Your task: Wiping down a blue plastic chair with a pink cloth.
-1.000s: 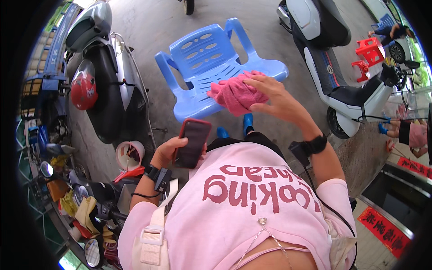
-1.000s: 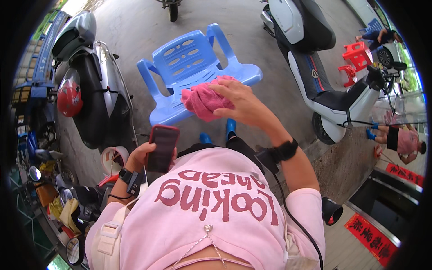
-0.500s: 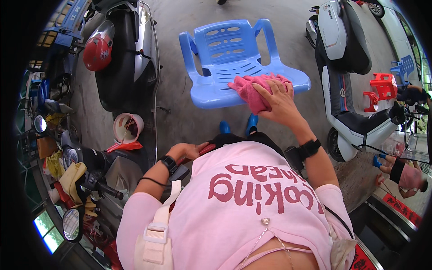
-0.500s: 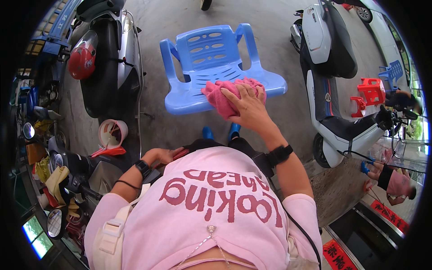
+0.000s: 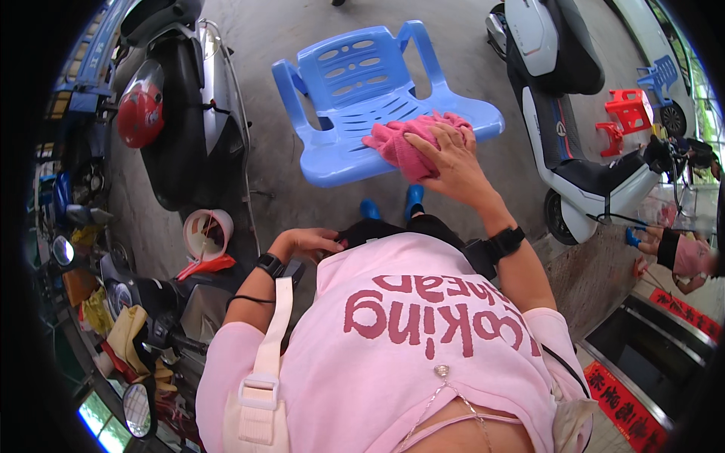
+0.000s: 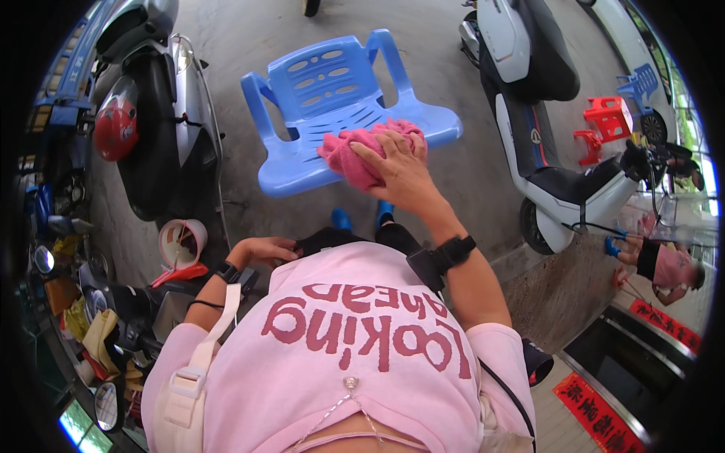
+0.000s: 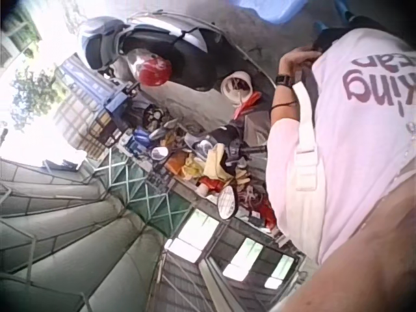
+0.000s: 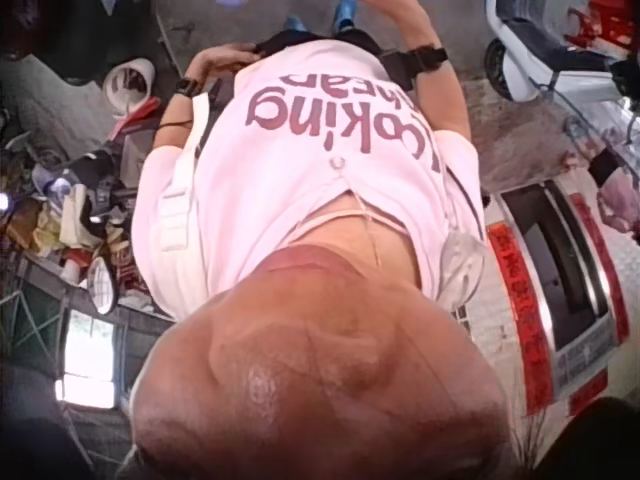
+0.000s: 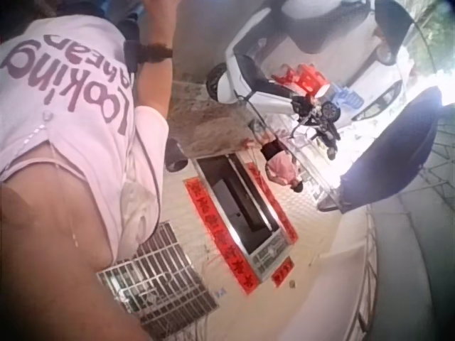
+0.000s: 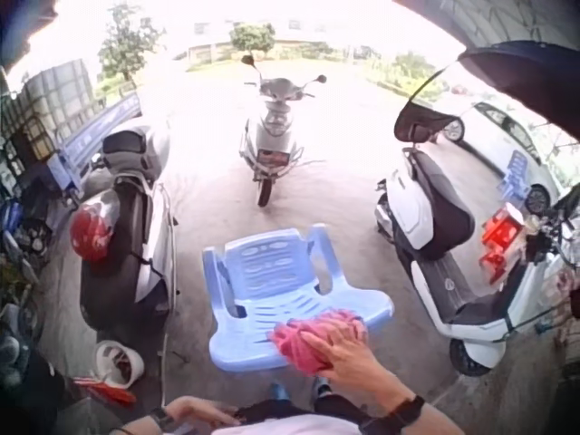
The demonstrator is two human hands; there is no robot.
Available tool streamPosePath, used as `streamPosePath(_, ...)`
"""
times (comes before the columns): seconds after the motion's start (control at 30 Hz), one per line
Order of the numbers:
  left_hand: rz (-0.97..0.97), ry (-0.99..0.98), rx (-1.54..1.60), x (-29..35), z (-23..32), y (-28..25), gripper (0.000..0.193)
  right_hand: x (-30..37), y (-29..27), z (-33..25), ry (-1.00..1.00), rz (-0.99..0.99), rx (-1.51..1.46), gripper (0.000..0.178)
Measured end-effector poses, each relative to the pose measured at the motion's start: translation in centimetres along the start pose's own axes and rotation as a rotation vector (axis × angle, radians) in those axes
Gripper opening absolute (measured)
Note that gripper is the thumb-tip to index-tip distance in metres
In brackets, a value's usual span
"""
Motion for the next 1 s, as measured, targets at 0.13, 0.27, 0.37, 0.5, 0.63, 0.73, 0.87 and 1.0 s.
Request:
streamPosePath(0.13, 0.071, 0.077, -0.169, 0.6, 0.9, 0.3, 0.049, 0.0, 0.1, -0.2, -0.008, 0.014, 0.005, 0.085)
streamPosePath(0.27, 0.952, 0.278, -0.535, 1.7, 1.7, -2.2, 0.031, -0.1, 0.3, -0.6, -0.010, 0.059, 0.040, 0.086)
streamPosePath(0.37, 1.495, 0.624, -0.171, 5.1, 6.8, -2.9, 0.038, -0.3, 0.5, -0.5, -0.027, 0.150, 0.043, 0.081)
streamPosePath(0.5, 1.673, 0.879, -0.442, 7.3, 12.3, 0.3, 0.037, -0.8, 1.1, 1.5, -0.064, 0.052, 0.082, 0.074)
streamPosePath(0.63, 1.514, 0.911, -0.381, 3.1, 15.9, 3.4, 0.038, -2.6, 0.9, 3.9, -0.207, -0.094, -0.129, 0.064)
streamPosePath(0.73, 1.453, 0.848, -0.108, -1.1, 18.6, 5.1, 0.039, -4.1, 1.0, 6.2, -0.325, -0.113, -0.340, 0.046)
streamPosePath(0.87, 1.855, 0.678, -0.404, -2.4, 19.5, 6.4, 0.037, -5.9, 0.7, 9.0, -0.359, -0.276, -0.508, 0.043)
streamPosePath(1.0, 1.923, 0.531, -0.385, -2.8, 18.9, 5.6, 0.035, -5.6, -0.2, 13.7, -0.502, -0.351, -0.743, 0.043)
Point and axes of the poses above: each hand's wrist, its own x-axis away from the middle knuckle, its own y-axis out of the palm, z = x × y, the point moved 1 cm from there along -x, towards the middle knuckle, and after that the axes turned 5 degrees about -y, right-handed, at the moved point
